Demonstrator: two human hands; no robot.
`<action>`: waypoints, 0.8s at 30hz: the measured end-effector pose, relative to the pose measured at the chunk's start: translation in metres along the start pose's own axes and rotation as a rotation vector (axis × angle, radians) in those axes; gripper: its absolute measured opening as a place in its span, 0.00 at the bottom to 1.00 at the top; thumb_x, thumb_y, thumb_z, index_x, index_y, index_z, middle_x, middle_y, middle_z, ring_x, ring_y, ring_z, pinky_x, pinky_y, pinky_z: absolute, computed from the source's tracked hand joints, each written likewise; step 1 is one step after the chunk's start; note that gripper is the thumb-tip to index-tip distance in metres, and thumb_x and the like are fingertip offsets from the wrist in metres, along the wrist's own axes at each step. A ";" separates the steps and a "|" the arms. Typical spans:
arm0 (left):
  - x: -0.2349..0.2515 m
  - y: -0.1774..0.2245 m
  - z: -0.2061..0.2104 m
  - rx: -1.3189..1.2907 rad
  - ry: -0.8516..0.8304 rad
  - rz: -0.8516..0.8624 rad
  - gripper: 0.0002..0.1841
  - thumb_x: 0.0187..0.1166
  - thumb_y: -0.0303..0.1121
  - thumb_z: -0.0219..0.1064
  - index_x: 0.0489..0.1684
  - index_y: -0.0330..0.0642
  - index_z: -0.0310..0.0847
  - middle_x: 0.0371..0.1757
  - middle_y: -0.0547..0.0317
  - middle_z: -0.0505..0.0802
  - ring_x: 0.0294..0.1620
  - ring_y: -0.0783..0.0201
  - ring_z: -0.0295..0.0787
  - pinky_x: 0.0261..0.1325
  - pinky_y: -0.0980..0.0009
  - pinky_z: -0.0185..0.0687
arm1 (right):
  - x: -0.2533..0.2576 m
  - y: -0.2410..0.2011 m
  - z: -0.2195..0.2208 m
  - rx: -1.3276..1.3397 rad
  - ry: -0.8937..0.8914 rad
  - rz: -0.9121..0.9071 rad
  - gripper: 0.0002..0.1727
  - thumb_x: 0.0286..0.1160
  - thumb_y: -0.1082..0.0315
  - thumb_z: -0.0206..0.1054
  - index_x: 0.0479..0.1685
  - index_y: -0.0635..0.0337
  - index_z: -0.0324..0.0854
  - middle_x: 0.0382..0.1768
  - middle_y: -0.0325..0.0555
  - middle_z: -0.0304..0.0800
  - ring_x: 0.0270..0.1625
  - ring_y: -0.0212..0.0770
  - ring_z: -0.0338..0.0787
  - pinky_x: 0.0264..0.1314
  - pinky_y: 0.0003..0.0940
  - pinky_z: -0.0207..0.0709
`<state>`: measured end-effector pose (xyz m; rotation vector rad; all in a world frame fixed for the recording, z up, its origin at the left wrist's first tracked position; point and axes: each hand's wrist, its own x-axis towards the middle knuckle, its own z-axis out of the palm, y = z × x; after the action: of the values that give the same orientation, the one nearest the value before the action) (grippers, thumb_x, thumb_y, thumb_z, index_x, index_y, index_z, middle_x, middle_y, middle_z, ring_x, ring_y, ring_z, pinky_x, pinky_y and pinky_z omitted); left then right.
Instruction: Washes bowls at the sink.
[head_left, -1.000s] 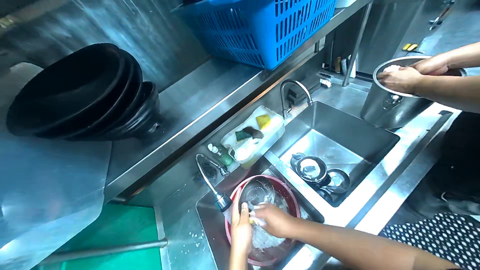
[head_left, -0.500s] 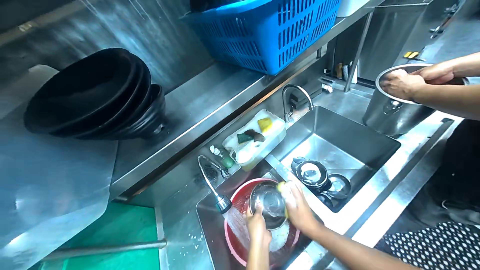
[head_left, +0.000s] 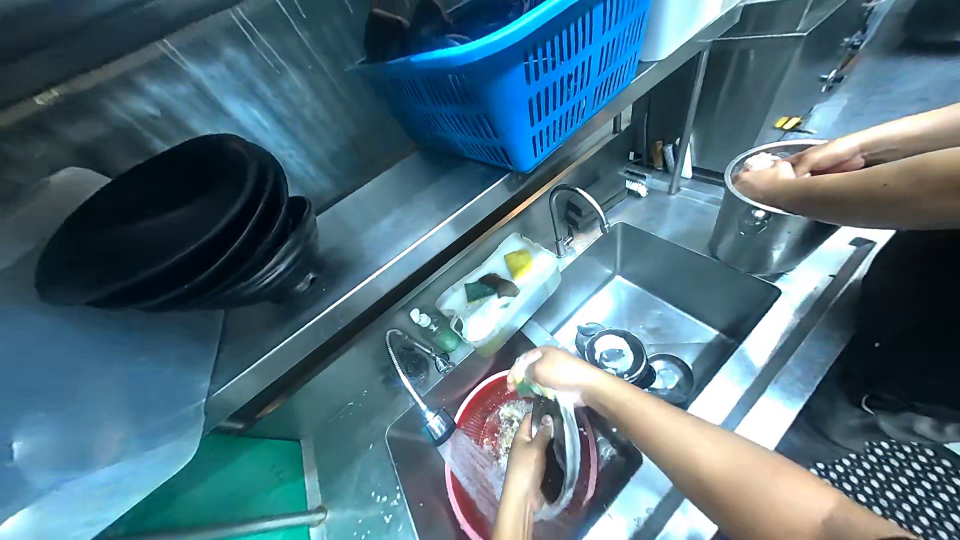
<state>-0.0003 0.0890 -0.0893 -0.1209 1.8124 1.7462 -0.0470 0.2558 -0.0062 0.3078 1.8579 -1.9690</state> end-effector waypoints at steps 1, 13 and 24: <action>-0.001 0.001 0.000 0.064 -0.008 0.034 0.22 0.88 0.37 0.61 0.76 0.37 0.74 0.57 0.46 0.93 0.54 0.57 0.93 0.60 0.56 0.91 | 0.005 0.011 -0.001 0.156 -0.046 0.030 0.13 0.76 0.75 0.61 0.55 0.61 0.86 0.46 0.45 0.94 0.44 0.36 0.91 0.48 0.35 0.85; 0.011 -0.025 0.025 -0.528 0.499 0.075 0.24 0.96 0.44 0.33 0.66 0.38 0.72 0.45 0.52 0.86 0.43 0.64 0.85 0.45 0.63 0.85 | -0.024 0.095 0.074 0.658 0.329 0.248 0.18 0.94 0.61 0.50 0.64 0.62 0.79 0.51 0.53 0.87 0.53 0.45 0.89 0.57 0.46 0.84; 0.010 -0.033 0.032 -0.333 0.321 0.098 0.23 0.96 0.39 0.32 0.72 0.37 0.69 0.49 0.55 0.89 0.46 0.70 0.87 0.49 0.70 0.87 | -0.016 0.099 0.031 0.151 0.368 -0.277 0.26 0.85 0.71 0.47 0.81 0.64 0.72 0.78 0.55 0.79 0.81 0.41 0.77 0.86 0.40 0.69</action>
<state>0.0183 0.1183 -0.1209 -0.4786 1.7470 2.1899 0.0144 0.2247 -0.0859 0.5112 2.0686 -2.3782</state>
